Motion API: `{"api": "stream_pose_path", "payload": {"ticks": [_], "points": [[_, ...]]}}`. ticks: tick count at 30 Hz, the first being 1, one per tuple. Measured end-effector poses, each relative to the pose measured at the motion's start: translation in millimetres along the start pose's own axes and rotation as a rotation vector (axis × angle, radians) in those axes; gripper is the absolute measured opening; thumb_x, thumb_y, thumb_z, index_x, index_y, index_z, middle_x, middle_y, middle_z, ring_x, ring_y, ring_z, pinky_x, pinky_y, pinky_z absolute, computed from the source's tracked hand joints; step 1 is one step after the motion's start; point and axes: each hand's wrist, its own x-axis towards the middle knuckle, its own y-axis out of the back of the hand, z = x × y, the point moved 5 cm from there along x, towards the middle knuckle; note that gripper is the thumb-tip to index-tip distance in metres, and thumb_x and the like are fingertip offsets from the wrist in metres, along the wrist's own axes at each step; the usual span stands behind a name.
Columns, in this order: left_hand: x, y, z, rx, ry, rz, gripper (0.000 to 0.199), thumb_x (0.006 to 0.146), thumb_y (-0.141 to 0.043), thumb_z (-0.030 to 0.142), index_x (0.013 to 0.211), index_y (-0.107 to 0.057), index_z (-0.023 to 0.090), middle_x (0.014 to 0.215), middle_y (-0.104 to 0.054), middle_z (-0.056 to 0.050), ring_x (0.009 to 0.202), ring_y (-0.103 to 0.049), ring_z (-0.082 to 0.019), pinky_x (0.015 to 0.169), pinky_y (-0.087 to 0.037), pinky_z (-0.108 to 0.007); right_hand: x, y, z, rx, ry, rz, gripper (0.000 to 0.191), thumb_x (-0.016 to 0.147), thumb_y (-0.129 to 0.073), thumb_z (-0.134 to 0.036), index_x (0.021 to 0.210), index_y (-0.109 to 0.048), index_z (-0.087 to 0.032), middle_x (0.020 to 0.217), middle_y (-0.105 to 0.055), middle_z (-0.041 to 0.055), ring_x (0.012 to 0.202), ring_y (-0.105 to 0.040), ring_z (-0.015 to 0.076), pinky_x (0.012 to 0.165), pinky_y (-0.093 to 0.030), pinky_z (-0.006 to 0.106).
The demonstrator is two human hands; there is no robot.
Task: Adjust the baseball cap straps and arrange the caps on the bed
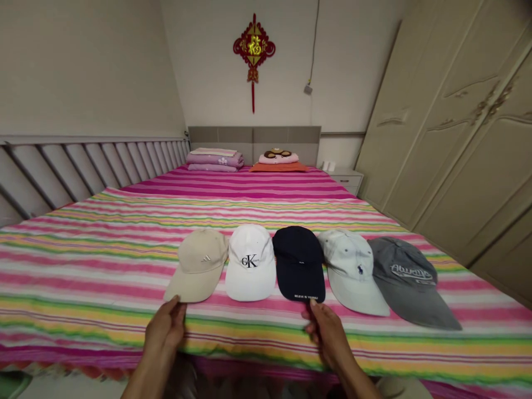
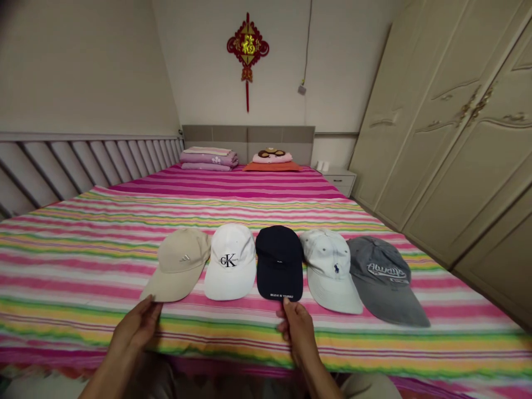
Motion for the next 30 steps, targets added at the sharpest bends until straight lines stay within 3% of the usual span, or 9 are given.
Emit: {"api": "stream_pose_path", "payload": {"ticks": [1, 3, 8, 17, 21, 25, 30], "points": [[-4.8, -6.3, -1.3, -0.012, 0.02, 0.026, 0.017, 0.075, -0.047, 0.004, 0.075, -0.046, 0.021, 0.061, -0.056, 0.005, 0.057, -0.057, -0.006, 0.065, -0.049, -0.015, 2.7, -3.7, 1.3, 0.123, -0.12, 0.002, 0.022, 0.074, -0.061, -0.033, 0.065, -0.051, -0.016, 0.055, -0.063, 0.0013, 0.034, -0.05, 0.0076, 0.027, -0.031, 0.014], [-13.9, -19.4, -2.9, -0.04, 0.048, 0.061, 0.019, 0.074, -0.049, 0.003, 0.079, -0.05, 0.021, 0.064, -0.059, 0.004, 0.059, -0.059, -0.008, 0.066, -0.05, -0.018, 9.1, -9.0, -1.2, 0.238, -0.223, 0.011, 0.019, 0.076, -0.061, -0.026, 0.065, -0.05, -0.015, 0.055, -0.064, 0.0037, 0.041, -0.057, 0.0095, 0.032, -0.04, 0.013], [-29.3, -39.8, -2.9, -0.06, 0.053, 0.064, 0.03, 0.078, -0.046, 0.003, 0.099, -0.053, 0.023, 0.075, -0.064, 0.001, 0.062, -0.061, -0.01, 0.064, -0.053, -0.025, 16.4, -8.3, -4.5, 0.383, -0.235, 0.073, 0.02, 0.08, -0.052, -0.007, 0.064, -0.046, -0.017, 0.054, -0.062, 0.0, 0.053, -0.064, 0.0108, 0.051, -0.053, 0.018], [-36.4, -47.6, 1.2, -0.02, -0.006, 0.031, 0.037, 0.079, -0.045, 0.003, 0.108, -0.051, 0.025, 0.081, -0.066, 0.001, 0.06, -0.061, -0.01, 0.06, -0.054, -0.023, 12.6, -8.7, 1.3, 0.465, -0.168, 0.079, 0.02, 0.077, -0.058, -0.009, 0.065, -0.046, -0.019, 0.056, -0.06, -0.004, 0.064, -0.066, 0.0118, 0.068, -0.056, 0.024], [-46.7, -51.6, 1.4, -0.062, 0.031, 0.049, 0.027, 0.08, -0.045, 0.004, 0.097, -0.054, 0.023, 0.08, -0.065, 0.002, 0.061, -0.06, -0.009, 0.062, -0.053, -0.021, -2.2, -10.0, 3.7, 0.407, -0.207, 0.037, 0.013, 0.076, -0.061, -0.017, 0.068, -0.051, -0.016, 0.062, -0.065, 0.0039, 0.064, -0.066, 0.0144, 0.064, -0.056, 0.025], [-73.6, -58.0, -17.2, -0.113, 0.181, 0.069, 0.016, 0.08, -0.045, 0.004, 0.073, -0.052, 0.018, 0.066, -0.061, 0.001, 0.057, -0.06, -0.008, 0.059, -0.052, -0.018, -28.5, -27.4, 12.2, 0.237, -0.32, -0.151, 0.017, 0.073, -0.065, -0.023, 0.076, -0.055, -0.01, 0.065, -0.067, 0.0093, 0.056, -0.064, 0.0158, 0.05, -0.053, 0.025], [-98.3, -85.3, -44.7, -0.026, 0.335, -0.082, 0.012, 0.079, -0.048, 0.007, 0.07, -0.049, 0.015, 0.067, -0.061, -0.005, 0.064, -0.064, -0.013, 0.064, -0.053, -0.024, -30.2, -63.4, 16.1, 0.193, -0.336, -0.217, 0.017, 0.075, -0.063, -0.022, 0.083, -0.05, -0.014, 0.065, -0.067, 0.0059, 0.052, -0.062, 0.0132, 0.046, -0.05, 0.022]]}}
